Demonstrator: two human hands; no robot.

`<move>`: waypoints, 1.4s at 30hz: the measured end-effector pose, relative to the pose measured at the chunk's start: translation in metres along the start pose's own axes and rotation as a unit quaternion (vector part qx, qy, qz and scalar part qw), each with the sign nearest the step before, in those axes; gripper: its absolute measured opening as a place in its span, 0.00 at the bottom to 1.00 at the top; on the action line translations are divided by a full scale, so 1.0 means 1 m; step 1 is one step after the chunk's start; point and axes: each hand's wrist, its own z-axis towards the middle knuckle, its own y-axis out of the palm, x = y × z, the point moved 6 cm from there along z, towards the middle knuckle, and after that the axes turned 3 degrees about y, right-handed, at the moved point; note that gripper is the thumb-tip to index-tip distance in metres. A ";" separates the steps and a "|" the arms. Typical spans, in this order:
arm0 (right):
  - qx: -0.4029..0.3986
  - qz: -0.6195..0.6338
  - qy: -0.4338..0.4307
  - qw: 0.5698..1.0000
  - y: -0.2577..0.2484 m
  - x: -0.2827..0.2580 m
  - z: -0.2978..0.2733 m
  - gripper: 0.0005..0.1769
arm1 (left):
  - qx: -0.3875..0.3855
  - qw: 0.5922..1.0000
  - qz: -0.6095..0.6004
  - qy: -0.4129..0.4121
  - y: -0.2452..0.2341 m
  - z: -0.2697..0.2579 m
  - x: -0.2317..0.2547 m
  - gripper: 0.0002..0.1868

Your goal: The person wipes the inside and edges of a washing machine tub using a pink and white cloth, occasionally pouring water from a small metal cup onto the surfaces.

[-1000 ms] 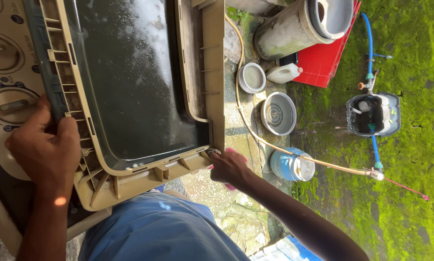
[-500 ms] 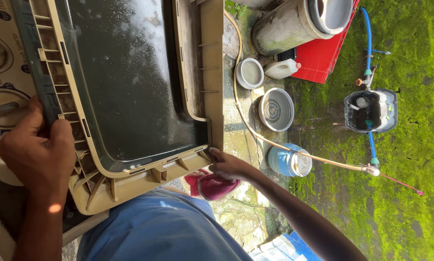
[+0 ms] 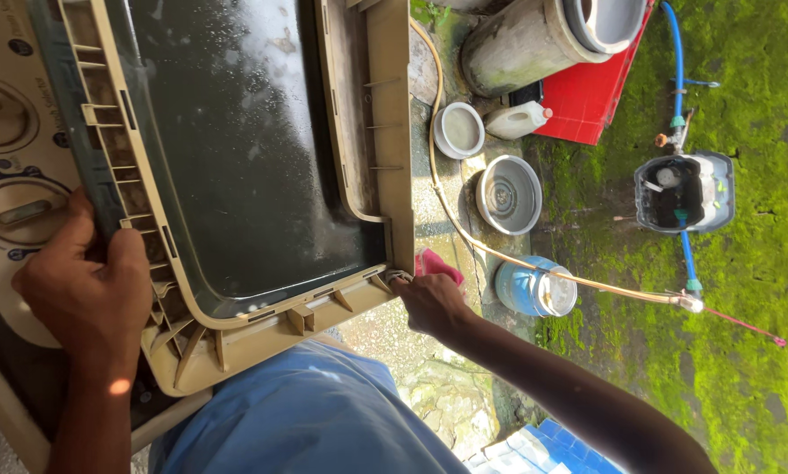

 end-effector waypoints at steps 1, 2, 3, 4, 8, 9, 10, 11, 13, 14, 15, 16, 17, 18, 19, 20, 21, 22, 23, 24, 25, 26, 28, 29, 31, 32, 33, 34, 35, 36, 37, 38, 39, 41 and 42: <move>-0.010 0.008 0.004 1.000 0.002 -0.001 0.000 0.23 | 0.002 1.000 -0.011 0.002 -0.001 -0.001 0.001 0.21; -0.020 0.016 0.008 1.000 0.003 -0.002 -0.001 0.22 | -0.001 1.000 0.004 0.002 0.000 0.000 0.000 0.22; -0.017 0.017 0.013 1.000 0.002 -0.003 -0.002 0.22 | -0.002 1.000 0.019 0.000 0.000 -0.001 -0.001 0.23; -0.015 0.019 0.017 1.000 0.000 -0.005 -0.004 0.22 | -0.004 0.999 0.035 -0.002 -0.001 -0.002 -0.002 0.24; -0.036 0.009 0.013 0.999 -0.015 -0.014 -0.001 0.23 | 0.004 1.000 0.029 -0.008 -0.002 0.000 0.003 0.24; -0.065 0.033 0.039 0.997 -0.014 -0.013 0.000 0.25 | 0.007 1.000 0.023 -0.002 -0.003 0.001 0.005 0.24; -0.095 0.057 0.065 0.992 -0.013 -0.011 0.003 0.26 | 0.009 1.000 0.017 0.004 -0.003 0.001 0.006 0.24; -0.124 0.082 0.090 0.985 -0.011 -0.009 0.006 0.28 | 0.008 1.000 0.019 -0.001 -0.003 0.001 0.005 0.24; -0.152 0.203 0.094 0.963 -0.009 -0.003 0.009 0.25 | 0.006 1.000 0.021 -0.013 -0.001 0.001 0.003 0.24; -0.165 0.261 0.095 0.946 -0.008 0.001 0.008 0.23 | 0.003 1.000 0.022 -0.015 -0.002 0.001 0.002 0.24; -0.159 0.306 0.096 0.934 -0.007 0.005 0.005 0.26 | 0.000 1.000 0.022 -0.018 -0.001 0.000 -0.001 0.24; -0.153 0.350 0.097 0.919 -0.007 0.009 0.003 0.29 | -0.003 1.000 0.022 -0.022 0.000 -0.001 -0.004 0.24; -0.147 0.394 0.098 0.902 -0.007 0.010 0.001 0.31 | -0.008 1.000 0.021 -0.020 0.002 -0.002 -0.006 0.23; -0.143 0.306 0.096 0.936 -0.005 0.008 0.000 0.29 | -0.013 1.000 0.021 -0.018 0.003 -0.003 -0.007 0.22; -0.138 0.216 0.093 0.962 -0.002 0.001 -0.001 0.26 | -0.019 1.000 0.020 -0.014 0.004 -0.002 -0.008 0.21; -0.131 0.124 0.089 0.980 -0.001 -0.003 -0.002 0.24 | -0.012 1.000 0.014 -0.014 0.003 -0.003 -0.007 0.22; -0.117 0.082 0.080 0.987 -0.003 -0.004 -0.003 0.23 | -0.005 1.000 0.008 -0.013 0.002 -0.003 -0.005 0.23; -0.103 0.040 0.071 0.991 -0.005 -0.004 -0.005 0.23 | 0.002 1.000 0.002 -0.012 0.000 -0.002 -0.003 0.24; -0.088 -0.004 0.064 0.994 -0.007 -0.002 -0.005 0.23 | 0.002 1.000 0.010 -0.010 -0.001 0.000 -0.001 0.24; -0.071 -0.004 0.042 0.997 -0.008 -0.005 -0.004 0.25 | 0.002 1.000 0.018 -0.007 -0.002 0.000 0.002 0.23; -0.054 -0.006 0.019 0.998 -0.008 -0.007 -0.001 0.27 | 0.003 1.000 0.026 -0.006 -0.002 0.000 0.004 0.23; -0.037 -0.007 -0.003 0.999 -0.007 -0.009 0.002 0.29 | 0.003 1.000 0.028 -0.006 -0.002 0.000 0.004 0.22; -0.047 -0.039 0.007 0.998 0.000 -0.009 0.017 0.27 | 0.003 0.999 0.033 -0.009 -0.001 -0.002 -0.001 0.21; -0.052 -0.057 0.009 0.997 0.002 -0.009 0.024 0.26 | 0.005 1.000 0.031 0.004 -0.001 -0.004 -0.002 0.20; -0.033 -0.067 0.015 0.997 0.002 -0.012 0.032 0.26 | 0.012 0.999 0.030 0.027 -0.002 -0.008 -0.005 0.18; -0.022 -0.072 0.016 0.997 0.002 -0.014 0.036 0.27 | 0.006 0.999 0.035 0.015 0.001 -0.007 -0.011 0.17; -0.021 -0.057 0.011 0.998 0.004 -0.014 0.034 0.28 | -0.004 0.999 0.041 0.005 0.004 -0.007 -0.014 0.15; -0.020 -0.041 0.006 0.999 0.004 -0.010 0.028 0.30 | -0.007 0.999 0.037 -0.012 0.004 -0.008 -0.015 0.16; -0.017 -0.025 0.004 1.000 0.003 -0.006 0.024 0.32 | -0.010 0.999 0.032 -0.025 0.003 -0.005 -0.016 0.17; -0.001 -0.026 0.004 1.000 0.001 -0.005 0.021 0.28 | -0.005 0.999 0.015 -0.045 0.002 -0.004 -0.015 0.19; 0.013 -0.027 0.007 1.000 0.001 -0.004 0.016 0.24 | -0.004 0.998 -0.004 -0.064 0.002 -0.004 -0.014 0.22; 0.027 -0.029 0.010 0.999 0.000 -0.004 0.012 0.20 | -0.013 0.997 -0.008 -0.072 0.001 -0.005 -0.014 0.20; 0.019 -0.030 0.015 0.999 0.000 -0.002 0.006 0.21 | -0.021 0.997 -0.014 -0.078 0.001 -0.004 -0.013 0.18; 0.003 -0.034 0.024 0.999 -0.002 0.000 -0.011 0.24 | -0.035 0.995 -0.037 -0.082 0.002 -0.005 -0.013 0.17; -0.010 -0.027 0.020 0.999 -0.003 0.000 -0.018 0.25 | -0.041 0.994 -0.054 -0.081 0.002 -0.007 -0.013 0.18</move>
